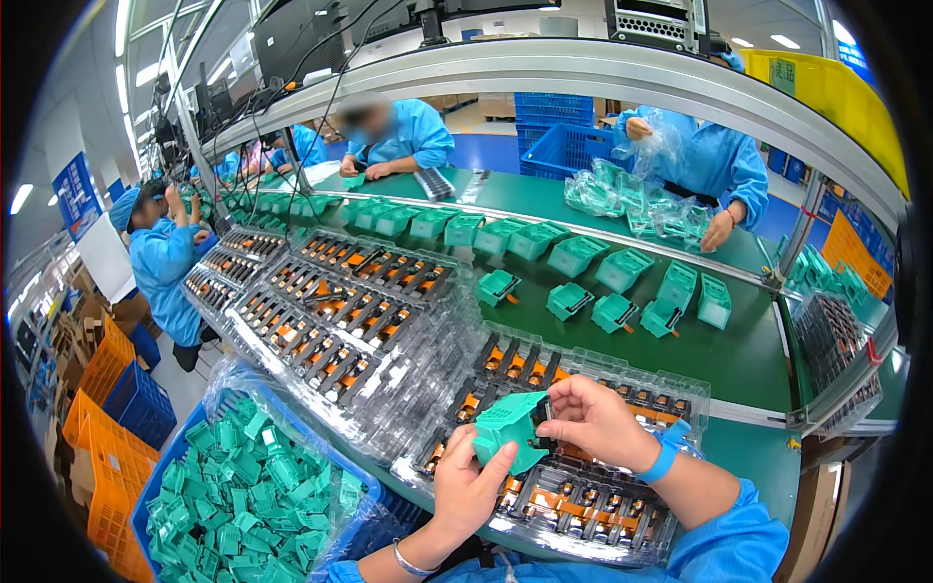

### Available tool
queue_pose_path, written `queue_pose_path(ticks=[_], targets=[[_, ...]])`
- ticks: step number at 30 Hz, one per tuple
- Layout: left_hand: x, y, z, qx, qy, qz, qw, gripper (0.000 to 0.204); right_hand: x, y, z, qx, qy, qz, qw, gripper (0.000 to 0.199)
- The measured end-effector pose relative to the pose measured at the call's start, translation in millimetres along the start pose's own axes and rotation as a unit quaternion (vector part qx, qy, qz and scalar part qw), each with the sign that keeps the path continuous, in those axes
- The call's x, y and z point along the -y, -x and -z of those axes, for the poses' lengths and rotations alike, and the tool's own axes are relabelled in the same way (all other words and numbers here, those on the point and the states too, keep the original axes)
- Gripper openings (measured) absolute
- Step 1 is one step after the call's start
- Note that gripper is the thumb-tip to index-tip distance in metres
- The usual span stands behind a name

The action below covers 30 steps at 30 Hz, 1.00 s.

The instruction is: The person picks up a green plastic housing from a bin, takes a black component from a tray, and fits the component into the housing by hand. The person then places the assembled unit onto the conveyor belt and repeats the process.

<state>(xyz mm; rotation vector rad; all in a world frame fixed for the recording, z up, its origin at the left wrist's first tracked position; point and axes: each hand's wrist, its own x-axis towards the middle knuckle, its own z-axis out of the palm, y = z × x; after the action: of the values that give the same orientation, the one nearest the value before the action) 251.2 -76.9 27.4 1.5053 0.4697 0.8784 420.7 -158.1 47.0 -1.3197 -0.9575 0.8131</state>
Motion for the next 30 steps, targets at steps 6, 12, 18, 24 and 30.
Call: queue_pose_path(ticks=[6, 12, 18, 24, 30], targets=[[-8.4, 5.1, -7.6, -0.004, -0.11, -0.053, 0.993, 0.02, 2.7, -0.5, 9.9, 0.062, 0.092, -0.03, 0.993, 0.028], [-6.0, 5.9, -6.3, 0.014, 0.0, 0.0, 1.0, 0.022, 9.2, 2.6, 8.2, 0.055, 0.123, -0.02, 0.991, 0.03], [-2.1, 16.8, -13.7, 0.012, 0.155, 0.005, 0.988, 0.053, 37.1, 21.6, 11.3, -0.028, 0.408, 0.401, 0.82, 0.021], [16.9, 22.8, 9.7, 0.014, 0.042, -0.091, 0.995, 0.048, 53.7, 36.5, 62.3, -0.017, 0.523, 0.57, 0.633, 0.02], [13.0, 32.0, 7.7, -0.023, 0.001, -0.107, 0.994, 0.028, 48.1, 51.4, 103.1, -0.024, 0.597, 0.56, 0.574, 0.015]])
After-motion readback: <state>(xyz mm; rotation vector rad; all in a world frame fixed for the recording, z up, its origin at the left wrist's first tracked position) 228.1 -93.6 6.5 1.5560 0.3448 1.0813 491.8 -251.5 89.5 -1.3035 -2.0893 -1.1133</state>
